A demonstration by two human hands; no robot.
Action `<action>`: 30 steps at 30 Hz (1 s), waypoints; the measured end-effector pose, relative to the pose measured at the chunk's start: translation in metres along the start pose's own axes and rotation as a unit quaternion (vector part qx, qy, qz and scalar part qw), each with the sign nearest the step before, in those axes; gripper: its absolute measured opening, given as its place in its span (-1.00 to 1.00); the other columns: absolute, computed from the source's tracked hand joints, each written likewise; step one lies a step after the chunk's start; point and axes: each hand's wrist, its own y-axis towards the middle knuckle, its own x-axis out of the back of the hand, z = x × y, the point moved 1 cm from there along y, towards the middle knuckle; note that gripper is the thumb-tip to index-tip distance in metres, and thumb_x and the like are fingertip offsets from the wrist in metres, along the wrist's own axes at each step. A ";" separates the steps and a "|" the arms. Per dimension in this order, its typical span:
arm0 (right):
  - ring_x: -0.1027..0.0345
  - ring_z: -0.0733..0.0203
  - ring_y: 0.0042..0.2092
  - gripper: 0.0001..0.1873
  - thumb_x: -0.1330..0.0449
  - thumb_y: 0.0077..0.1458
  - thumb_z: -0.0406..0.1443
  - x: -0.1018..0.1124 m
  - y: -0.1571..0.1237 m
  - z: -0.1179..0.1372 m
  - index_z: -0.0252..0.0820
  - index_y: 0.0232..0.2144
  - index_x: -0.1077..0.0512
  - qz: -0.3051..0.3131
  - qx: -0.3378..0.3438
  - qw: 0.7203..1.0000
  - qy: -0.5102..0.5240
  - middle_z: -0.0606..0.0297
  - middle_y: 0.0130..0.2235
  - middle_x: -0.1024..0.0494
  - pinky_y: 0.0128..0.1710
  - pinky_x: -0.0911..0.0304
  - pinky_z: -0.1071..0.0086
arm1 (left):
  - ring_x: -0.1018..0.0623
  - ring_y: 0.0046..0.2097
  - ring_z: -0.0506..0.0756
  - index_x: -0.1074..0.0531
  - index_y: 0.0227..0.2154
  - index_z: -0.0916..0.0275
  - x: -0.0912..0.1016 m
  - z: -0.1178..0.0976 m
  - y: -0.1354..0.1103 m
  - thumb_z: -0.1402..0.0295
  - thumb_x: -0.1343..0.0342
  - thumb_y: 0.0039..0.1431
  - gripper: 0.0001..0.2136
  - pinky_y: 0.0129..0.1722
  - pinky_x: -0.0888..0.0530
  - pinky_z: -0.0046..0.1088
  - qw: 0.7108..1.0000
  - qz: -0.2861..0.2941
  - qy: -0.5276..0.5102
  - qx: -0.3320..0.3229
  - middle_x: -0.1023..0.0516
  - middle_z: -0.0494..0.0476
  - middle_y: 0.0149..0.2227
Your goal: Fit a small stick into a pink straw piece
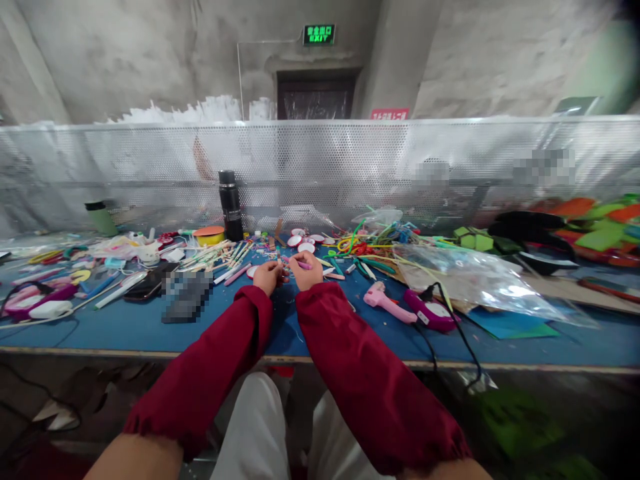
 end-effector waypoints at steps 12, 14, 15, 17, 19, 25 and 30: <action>-0.37 0.26 -0.34 -0.83 -0.14 0.02 -0.16 -0.002 -0.003 0.000 -0.10 -0.48 -0.42 0.013 0.011 0.999 -0.050 0.39 -0.46 -0.53 -0.27 -0.28 0.40 | -0.52 -0.55 -0.02 -0.51 -0.28 0.27 0.000 0.001 0.001 0.29 -0.05 0.18 -0.80 -0.62 -0.32 -0.59 1.000 0.004 0.022 -0.001 -0.61 0.12 -0.40; -0.37 0.27 -0.35 -0.83 -0.14 0.03 -0.16 -0.002 -0.003 -0.001 -0.10 -0.48 -0.42 0.014 0.013 0.998 -0.053 0.39 -0.47 -0.52 -0.26 -0.27 0.40 | -0.52 -0.55 -0.03 -0.51 -0.29 0.27 0.000 0.002 0.001 0.28 -0.04 0.19 -0.80 -0.62 -0.32 -0.59 1.000 0.005 0.023 -0.002 -0.61 0.12 -0.39; -0.37 0.27 -0.35 -0.83 -0.14 0.03 -0.16 -0.002 -0.003 -0.001 -0.10 -0.48 -0.42 0.014 0.014 0.998 -0.054 0.39 -0.47 -0.52 -0.26 -0.27 0.40 | -0.52 -0.55 -0.03 -0.50 -0.30 0.27 0.000 0.002 0.001 0.28 -0.04 0.19 -0.80 -0.61 -0.33 -0.59 1.000 0.006 0.024 -0.003 -0.61 0.12 -0.39; -0.37 0.27 -0.35 -0.82 -0.14 0.03 -0.15 -0.003 -0.003 -0.001 -0.10 -0.48 -0.42 0.014 0.015 0.998 -0.057 0.40 -0.47 -0.52 -0.27 -0.27 0.40 | -0.52 -0.54 -0.02 -0.50 -0.32 0.27 0.001 0.002 0.002 0.28 -0.05 0.18 -0.81 -0.61 -0.32 -0.59 1.000 0.006 0.027 -0.006 -0.61 0.12 -0.39; -0.37 0.27 -0.35 -0.82 -0.14 0.03 -0.15 -0.003 -0.003 -0.001 -0.10 -0.49 -0.41 0.012 0.015 0.998 -0.060 0.40 -0.48 -0.52 -0.28 -0.26 0.41 | -0.52 -0.53 -0.02 -0.50 -0.34 0.26 0.001 0.002 0.002 0.27 -0.07 0.17 -0.82 -0.61 -0.32 -0.59 1.000 0.005 0.029 -0.007 -0.61 0.12 -0.39; -0.36 0.25 -0.35 -0.82 -0.13 0.01 -0.15 0.000 -0.001 -0.002 -0.10 -0.50 -0.40 0.003 0.016 0.998 -0.064 0.39 -0.48 -0.51 -0.30 -0.27 0.41 | -0.52 -0.53 -0.02 -0.49 -0.36 0.26 0.002 0.002 0.002 0.26 -0.09 0.15 -0.82 -0.59 -0.35 -0.58 1.000 0.002 0.025 -0.009 -0.59 0.11 -0.43; -0.37 0.25 -0.35 -0.83 -0.13 0.02 -0.16 -0.001 -0.002 -0.001 -0.10 -0.50 -0.40 0.004 0.021 0.998 -0.065 0.38 -0.47 -0.52 -0.30 -0.27 0.40 | -0.52 -0.53 -0.02 -0.48 -0.37 0.27 0.002 0.003 0.002 0.26 -0.09 0.15 -0.82 -0.60 -0.35 -0.58 1.000 0.000 0.024 -0.014 -0.58 0.11 -0.43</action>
